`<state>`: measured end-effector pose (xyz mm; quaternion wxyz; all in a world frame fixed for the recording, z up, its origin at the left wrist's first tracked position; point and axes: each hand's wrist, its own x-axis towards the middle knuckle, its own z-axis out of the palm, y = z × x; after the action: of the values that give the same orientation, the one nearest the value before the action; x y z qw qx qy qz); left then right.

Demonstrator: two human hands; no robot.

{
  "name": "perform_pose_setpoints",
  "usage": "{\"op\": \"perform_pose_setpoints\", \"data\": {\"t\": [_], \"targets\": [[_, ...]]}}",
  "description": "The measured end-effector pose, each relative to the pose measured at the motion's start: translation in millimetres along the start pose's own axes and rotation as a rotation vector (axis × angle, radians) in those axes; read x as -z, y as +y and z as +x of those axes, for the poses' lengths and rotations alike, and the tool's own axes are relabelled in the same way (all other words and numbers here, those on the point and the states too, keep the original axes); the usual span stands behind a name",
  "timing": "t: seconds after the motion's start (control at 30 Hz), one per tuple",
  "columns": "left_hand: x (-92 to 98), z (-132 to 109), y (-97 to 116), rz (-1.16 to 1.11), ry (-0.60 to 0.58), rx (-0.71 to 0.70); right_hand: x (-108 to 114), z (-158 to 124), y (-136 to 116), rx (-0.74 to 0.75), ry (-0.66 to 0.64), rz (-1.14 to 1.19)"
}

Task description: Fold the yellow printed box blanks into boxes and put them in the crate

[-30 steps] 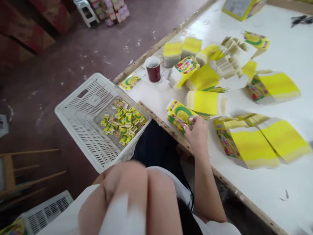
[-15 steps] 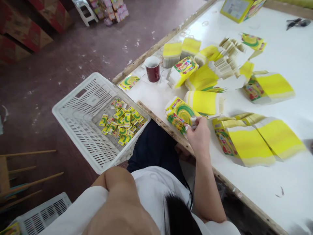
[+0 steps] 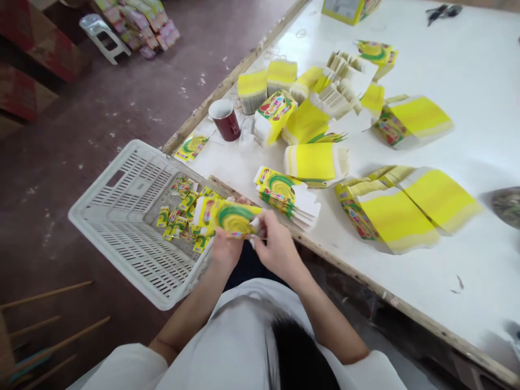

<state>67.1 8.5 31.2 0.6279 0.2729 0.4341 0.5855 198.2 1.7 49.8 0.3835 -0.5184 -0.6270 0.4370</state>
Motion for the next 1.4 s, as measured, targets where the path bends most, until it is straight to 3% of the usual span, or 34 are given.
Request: {"op": "perform_pose_setpoints", "data": {"t": [0.1, 0.37, 0.57, 0.67, 0.83, 0.9, 1.0, 1.07, 1.17, 1.23, 1.33, 1.4], "targets": [[-5.9, 5, 4, -0.115, -0.005, -0.064, -13, -3, -1, 0.008, -0.069, 0.003], [-19.4, 13, 20, -0.324, 0.167, -0.139, -26, -12, -4, -0.033, -0.051, 0.198], [-7.1, 13, 13, -0.252, 0.208, -0.124, -31, -10, 3, -0.059, -0.074, 0.188], [3.8, 9, 5, -0.107, 0.139, -0.144, -19, -3, 11, -0.004, 0.029, 0.147], [33.2, 7, 1, 0.122, 0.163, -0.159, 8, 4, 19, 0.101, 0.075, 0.056], [46.4, 10, 16, 0.168, 0.057, -0.155, 20, 6, 20, 0.181, 0.092, -0.045], [59.4, 15, 49, 0.227, -0.223, -0.204, 34, 7, 18, 0.356, 0.065, -0.238], [58.5, 16, 63, 0.451, -0.38, -0.169, 37, 7, 15, 0.453, -0.034, -0.353], [44.8, 14, 60, 0.871, -0.548, -0.011, 31, 4, 12, 0.516, -0.155, -0.427], [35.5, 10, 47, 1.014, -0.531, 0.027, 25, 1, 14, 0.467, -0.031, -0.398], [29.8, 3, 28, 1.084, -0.364, -0.099, 19, -6, 23, 0.267, 0.308, -0.202], [28.8, -1, 19, 1.113, -0.339, -0.19, 14, -9, 27, 0.145, 0.312, 0.004]]}}
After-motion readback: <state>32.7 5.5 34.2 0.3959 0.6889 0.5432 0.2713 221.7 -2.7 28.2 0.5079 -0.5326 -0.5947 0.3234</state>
